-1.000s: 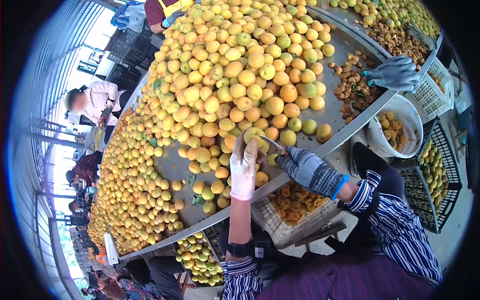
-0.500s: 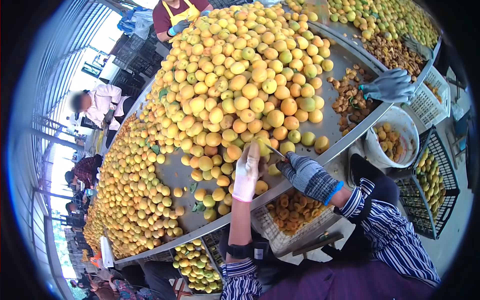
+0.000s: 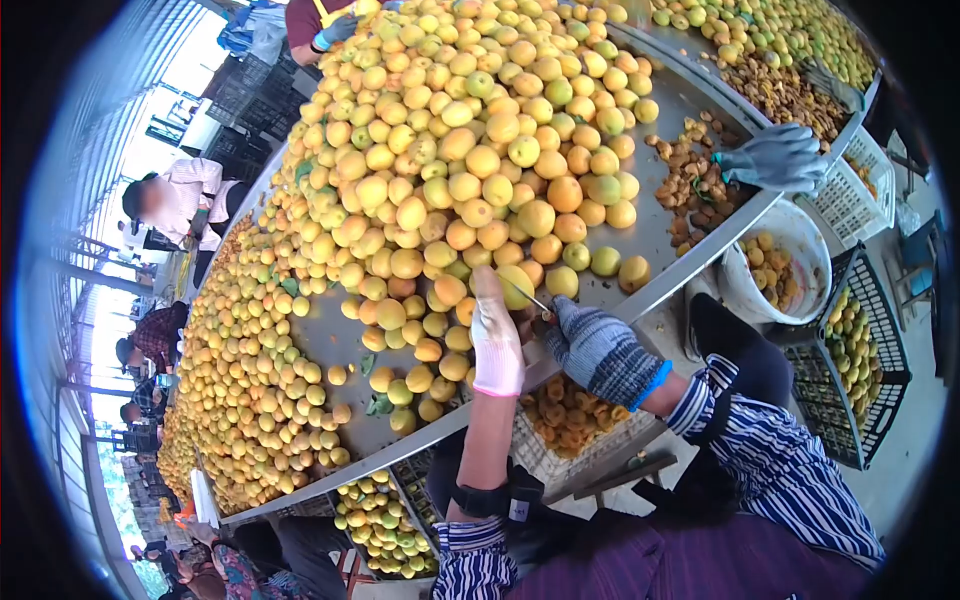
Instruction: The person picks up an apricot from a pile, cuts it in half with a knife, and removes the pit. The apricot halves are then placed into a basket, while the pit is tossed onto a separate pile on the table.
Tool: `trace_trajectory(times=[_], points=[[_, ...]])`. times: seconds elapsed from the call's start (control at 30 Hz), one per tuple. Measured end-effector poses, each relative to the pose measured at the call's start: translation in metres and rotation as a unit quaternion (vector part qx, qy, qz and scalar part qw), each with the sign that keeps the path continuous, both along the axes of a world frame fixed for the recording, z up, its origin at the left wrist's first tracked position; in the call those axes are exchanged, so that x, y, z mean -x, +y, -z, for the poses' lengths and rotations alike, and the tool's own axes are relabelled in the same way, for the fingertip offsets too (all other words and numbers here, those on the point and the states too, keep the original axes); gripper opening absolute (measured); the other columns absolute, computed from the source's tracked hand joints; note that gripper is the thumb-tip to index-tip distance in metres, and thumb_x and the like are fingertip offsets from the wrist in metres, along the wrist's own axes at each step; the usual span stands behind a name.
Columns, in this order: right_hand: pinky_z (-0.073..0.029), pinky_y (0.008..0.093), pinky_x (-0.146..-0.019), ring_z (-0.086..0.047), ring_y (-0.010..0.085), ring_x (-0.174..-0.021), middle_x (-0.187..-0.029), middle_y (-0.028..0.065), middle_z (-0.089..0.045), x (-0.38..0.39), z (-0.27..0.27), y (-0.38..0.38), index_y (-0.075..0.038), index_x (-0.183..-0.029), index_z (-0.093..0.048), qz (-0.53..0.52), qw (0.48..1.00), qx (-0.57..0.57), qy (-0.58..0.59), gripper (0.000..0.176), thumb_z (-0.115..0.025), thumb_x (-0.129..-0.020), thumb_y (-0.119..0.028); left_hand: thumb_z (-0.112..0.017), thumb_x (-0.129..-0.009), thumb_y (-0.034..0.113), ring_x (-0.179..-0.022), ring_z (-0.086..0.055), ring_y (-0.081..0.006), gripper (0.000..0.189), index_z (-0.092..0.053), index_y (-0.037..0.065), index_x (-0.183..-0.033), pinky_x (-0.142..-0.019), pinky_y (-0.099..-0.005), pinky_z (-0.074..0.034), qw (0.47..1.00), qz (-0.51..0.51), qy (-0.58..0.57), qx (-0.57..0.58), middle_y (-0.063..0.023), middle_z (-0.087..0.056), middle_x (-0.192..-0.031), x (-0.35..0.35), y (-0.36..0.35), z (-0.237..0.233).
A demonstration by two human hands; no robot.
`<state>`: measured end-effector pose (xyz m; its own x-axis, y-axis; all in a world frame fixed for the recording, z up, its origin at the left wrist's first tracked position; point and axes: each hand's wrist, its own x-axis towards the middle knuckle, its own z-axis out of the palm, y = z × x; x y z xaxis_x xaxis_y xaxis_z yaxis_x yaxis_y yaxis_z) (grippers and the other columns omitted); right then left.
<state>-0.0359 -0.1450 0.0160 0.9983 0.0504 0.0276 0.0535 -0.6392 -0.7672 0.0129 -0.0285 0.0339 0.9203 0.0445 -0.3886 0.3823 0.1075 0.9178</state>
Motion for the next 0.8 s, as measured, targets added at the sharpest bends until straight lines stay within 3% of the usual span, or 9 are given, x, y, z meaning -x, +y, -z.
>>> trace_trajectory(times=[0.13, 0.17, 0.27, 0.3, 0.33, 0.4, 0.67, 0.73, 0.8], points=[[-0.047, 0.0461, -0.057, -0.06, 0.037, -0.065, -0.067, 0.0197, -0.059, -0.003, 0.003, 0.0, 0.0, -0.097, -0.05, -0.017, 0.999, 0.02, -0.023, 0.024, -0.054, -0.086, -0.02, -0.038, -0.09, 0.059, -0.076, -0.058, -0.0102, 0.061, -0.054, 0.004, -0.111, -0.061, -0.022, -0.047, 0.999, -0.005, 0.021, 0.029, -0.0035, -0.06, -0.093, -0.009, 0.015, 0.034], [-0.048, 0.0461, -0.061, -0.06, 0.0373, -0.069, -0.07, 0.0205, -0.06, -0.005, 0.001, -0.002, -0.001, -0.097, -0.05, -0.026, 0.999, 0.03, 0.013, 0.026, -0.052, -0.087, -0.025, -0.038, -0.091, 0.057, -0.088, -0.059, -0.0142, 0.066, -0.045, 0.001, -0.125, -0.073, -0.0264, -0.049, 0.996, 0.005, -0.092, -0.006, -0.0076, -0.058, -0.108, -0.008, 0.015, 0.049], [-0.049, 0.0459, -0.065, -0.062, 0.0375, -0.074, -0.074, 0.0217, -0.061, -0.007, -0.008, -0.006, 0.0, -0.099, -0.05, -0.033, 0.997, 0.048, 0.044, 0.031, -0.049, -0.089, -0.029, -0.033, -0.096, 0.05, -0.09, -0.058, -0.0111, 0.06, -0.045, 0.001, -0.128, -0.071, -0.0215, -0.047, 0.983, 0.102, -0.148, -0.028, -0.0076, -0.057, -0.113, -0.001, 0.024, 0.035], [-0.047, 0.0461, -0.061, -0.06, 0.0371, -0.069, -0.07, 0.0206, -0.06, -0.006, -0.007, -0.007, 0.0, -0.096, -0.051, -0.018, 0.999, 0.028, 0.005, 0.027, -0.052, -0.088, -0.026, -0.038, -0.091, 0.059, -0.069, -0.054, -0.0049, 0.062, -0.052, 0.005, -0.118, -0.055, -0.0167, -0.04, 0.946, 0.144, -0.251, -0.145, -0.0016, -0.06, -0.094, 0.006, 0.026, 0.025], [-0.046, 0.0463, -0.056, -0.059, 0.0366, -0.063, -0.066, 0.0196, -0.059, -0.004, -0.007, -0.006, 0.0, -0.093, -0.052, -0.005, 1.0, 0.007, -0.029, 0.024, -0.055, -0.087, -0.023, -0.038, -0.091, 0.059, -0.069, -0.054, -0.0049, 0.062, -0.052, 0.005, -0.118, -0.055, -0.0167, -0.04, 0.946, 0.141, -0.251, -0.145, -0.0016, -0.06, -0.094, 0.007, 0.025, 0.017], [-0.045, 0.0463, -0.056, -0.059, 0.0366, -0.062, -0.065, 0.0193, -0.058, -0.003, -0.011, -0.007, 0.0, -0.091, -0.053, -0.005, 1.0, 0.009, -0.014, 0.023, -0.056, -0.087, -0.023, -0.043, -0.086, 0.064, -0.059, -0.045, -0.0019, 0.063, -0.056, 0.007, -0.108, -0.048, -0.0156, -0.032, 0.989, 0.114, -0.064, -0.07, 0.0036, -0.056, -0.079, 0.005, 0.02, 0.004], [-0.049, 0.0452, -0.064, -0.061, 0.0375, -0.072, -0.074, 0.0218, -0.061, -0.006, 0.005, -0.003, 0.002, -0.098, -0.048, -0.043, 0.999, 0.024, 0.022, 0.029, -0.048, -0.09, -0.026, -0.045, -0.087, 0.062, -0.061, -0.042, -0.0045, 0.063, -0.059, 0.003, -0.101, -0.051, -0.0174, -0.035, 0.994, 0.066, 0.079, 0.036, 0.003, -0.052, -0.078, 0.005, 0.011, 0.007], [-0.049, 0.0458, -0.065, -0.061, 0.0375, -0.073, -0.074, 0.0221, -0.061, -0.007, 0.003, 0.0, 0.002, -0.098, -0.049, -0.026, 0.999, -0.008, 0.041, 0.029, -0.048, -0.09, -0.026, -0.044, -0.089, 0.06, -0.067, -0.048, -0.0074, 0.064, -0.058, -0.001, -0.104, -0.058, -0.0195, -0.04, 0.993, 0.043, -0.099, -0.041, -0.0008, -0.056, -0.083, 0.002, 0.009, 0.016], [-0.049, 0.0459, -0.066, -0.061, 0.0375, -0.073, -0.074, 0.0223, -0.061, -0.007, 0.0, 0.001, 0.001, -0.098, -0.049, -0.023, 0.999, -0.019, 0.041, 0.029, -0.048, -0.09, -0.027, -0.042, -0.091, 0.056, -0.078, -0.051, -0.0114, 0.065, -0.055, -0.004, -0.111, -0.069, -0.0224, -0.043, 0.986, 0.087, -0.077, -0.118, -0.0054, -0.058, -0.089, -0.003, 0.017, 0.02]])
